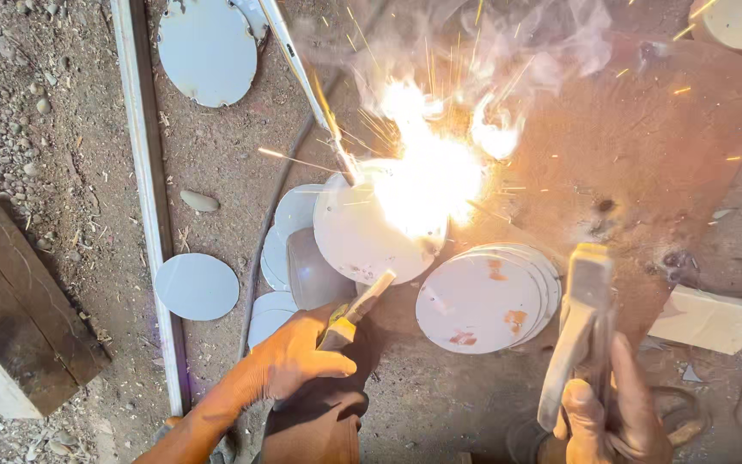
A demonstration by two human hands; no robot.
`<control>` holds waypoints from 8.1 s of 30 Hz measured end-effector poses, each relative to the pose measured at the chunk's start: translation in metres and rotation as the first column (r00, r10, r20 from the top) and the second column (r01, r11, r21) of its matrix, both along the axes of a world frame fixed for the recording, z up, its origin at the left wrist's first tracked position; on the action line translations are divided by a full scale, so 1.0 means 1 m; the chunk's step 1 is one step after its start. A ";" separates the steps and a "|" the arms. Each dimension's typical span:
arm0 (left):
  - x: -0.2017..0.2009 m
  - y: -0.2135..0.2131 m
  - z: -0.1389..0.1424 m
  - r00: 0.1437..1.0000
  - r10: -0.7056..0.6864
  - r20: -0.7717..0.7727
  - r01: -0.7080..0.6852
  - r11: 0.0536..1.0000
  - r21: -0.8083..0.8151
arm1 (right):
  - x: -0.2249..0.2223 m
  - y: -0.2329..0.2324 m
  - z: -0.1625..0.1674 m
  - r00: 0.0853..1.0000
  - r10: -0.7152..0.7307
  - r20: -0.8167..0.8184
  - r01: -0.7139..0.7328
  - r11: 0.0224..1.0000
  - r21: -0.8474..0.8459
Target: The person sits on the ground and uses a welding torch to join two circular metal discs. They clamp the discs together, apply welds at several points around the edge, and inspect the pieces before and after welding.
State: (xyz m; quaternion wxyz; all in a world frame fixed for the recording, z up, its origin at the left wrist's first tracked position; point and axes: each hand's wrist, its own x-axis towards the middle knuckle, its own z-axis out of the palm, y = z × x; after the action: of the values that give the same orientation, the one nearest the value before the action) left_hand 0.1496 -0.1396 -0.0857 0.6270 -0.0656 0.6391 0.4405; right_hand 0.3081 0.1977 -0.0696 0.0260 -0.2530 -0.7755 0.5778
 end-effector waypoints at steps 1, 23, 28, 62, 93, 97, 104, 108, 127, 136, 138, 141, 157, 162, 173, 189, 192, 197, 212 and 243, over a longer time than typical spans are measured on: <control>-0.001 0.000 0.000 0.999 0.028 0.016 -0.028 0.999 0.024 | -0.002 0.005 0.004 0.999 -0.031 0.033 0.035 0.991 -0.129; 0.003 0.002 -0.006 0.998 -0.008 0.061 0.010 0.999 -0.031 | 0.006 0.003 0.002 0.974 -0.092 0.210 0.093 0.996 0.004; 0.003 0.001 -0.005 0.997 -0.003 0.074 0.005 1.000 -0.031 | 0.008 0.003 0.000 0.973 -0.105 0.207 0.106 0.994 0.004; -0.001 0.003 0.002 0.998 0.042 0.056 -0.042 0.999 0.008 | 0.004 -0.005 0.001 0.992 -0.107 0.063 0.113 0.987 -0.110; -0.002 0.004 0.001 0.998 0.009 0.061 -0.007 1.000 -0.025 | 0.010 0.037 0.008 0.956 0.078 0.284 0.001 0.964 -0.266; 0.001 0.002 -0.003 0.999 -0.026 0.042 0.027 0.999 -0.033 | 0.006 0.028 0.008 0.979 -0.028 0.202 0.061 0.985 -0.161; 0.005 0.000 -0.007 0.998 -0.062 0.024 0.064 0.996 -0.056 | 0.008 0.011 0.007 0.989 -0.078 0.124 0.082 0.996 -0.025; 0.003 0.002 -0.003 0.997 -0.070 0.023 0.071 0.996 -0.061 | 0.010 0.010 0.007 0.994 -0.037 0.107 0.048 0.993 -0.108; 0.014 0.020 0.020 0.957 -0.223 -0.185 0.153 0.931 -0.332 | 0.008 0.001 0.011 0.996 -0.091 0.008 0.091 0.996 0.023; 0.015 0.024 0.048 0.982 -0.160 -0.096 0.135 0.964 -0.229 | 0.012 0.009 0.030 0.990 -0.116 0.082 0.121 0.991 -0.055; 0.011 0.031 0.055 0.984 -0.153 -0.090 0.131 0.968 -0.214 | 0.011 0.009 0.033 0.990 -0.135 0.051 0.138 0.988 -0.067; 0.009 0.045 0.066 0.995 -0.099 -0.006 0.096 0.979 -0.178 | 0.010 0.011 0.035 0.987 -0.154 0.039 0.155 0.988 -0.025; 0.018 0.076 0.067 0.991 0.133 0.005 -0.133 0.991 -0.005 | 0.000 0.011 0.042 0.979 -0.192 -0.066 0.180 0.972 -0.151; 0.010 0.079 0.078 0.939 0.205 0.276 -0.188 0.978 -0.090 | 0.000 0.007 0.042 0.977 -0.209 -0.047 0.203 0.974 -0.098; 0.008 0.084 0.095 0.607 0.568 0.555 -0.586 0.792 -0.169 | 0.043 0.097 0.034 0.997 0.049 0.055 0.020 0.541 -0.841; 0.024 0.118 0.102 0.509 0.651 0.564 -0.717 0.683 -0.141 | 0.196 0.131 -0.035 0.970 0.235 0.064 -0.244 0.941 0.235; 0.024 0.120 0.101 0.517 0.645 0.563 -0.720 0.683 -0.121 | 0.183 0.128 -0.021 0.913 0.128 0.387 0.149 0.779 -0.609; 0.023 0.121 0.101 0.524 0.642 0.560 -0.714 0.690 -0.122 | 0.146 0.078 0.019 0.962 0.164 0.216 -0.229 0.919 0.322; 0.020 0.122 0.102 0.532 0.647 0.546 -0.699 0.699 -0.147 | 0.184 0.126 -0.033 0.930 0.323 0.174 -0.345 0.931 0.120; 0.019 0.121 0.099 0.542 0.647 0.536 -0.686 0.709 -0.162 | 0.118 0.066 0.023 0.969 0.244 0.049 -0.248 0.950 0.188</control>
State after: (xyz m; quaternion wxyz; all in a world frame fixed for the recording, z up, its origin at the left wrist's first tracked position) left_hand 0.1689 -0.0187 0.0129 0.5711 -0.4073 0.3387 0.6271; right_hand 0.4263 0.2635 -0.0463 -0.0315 -0.1579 -0.8534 0.4957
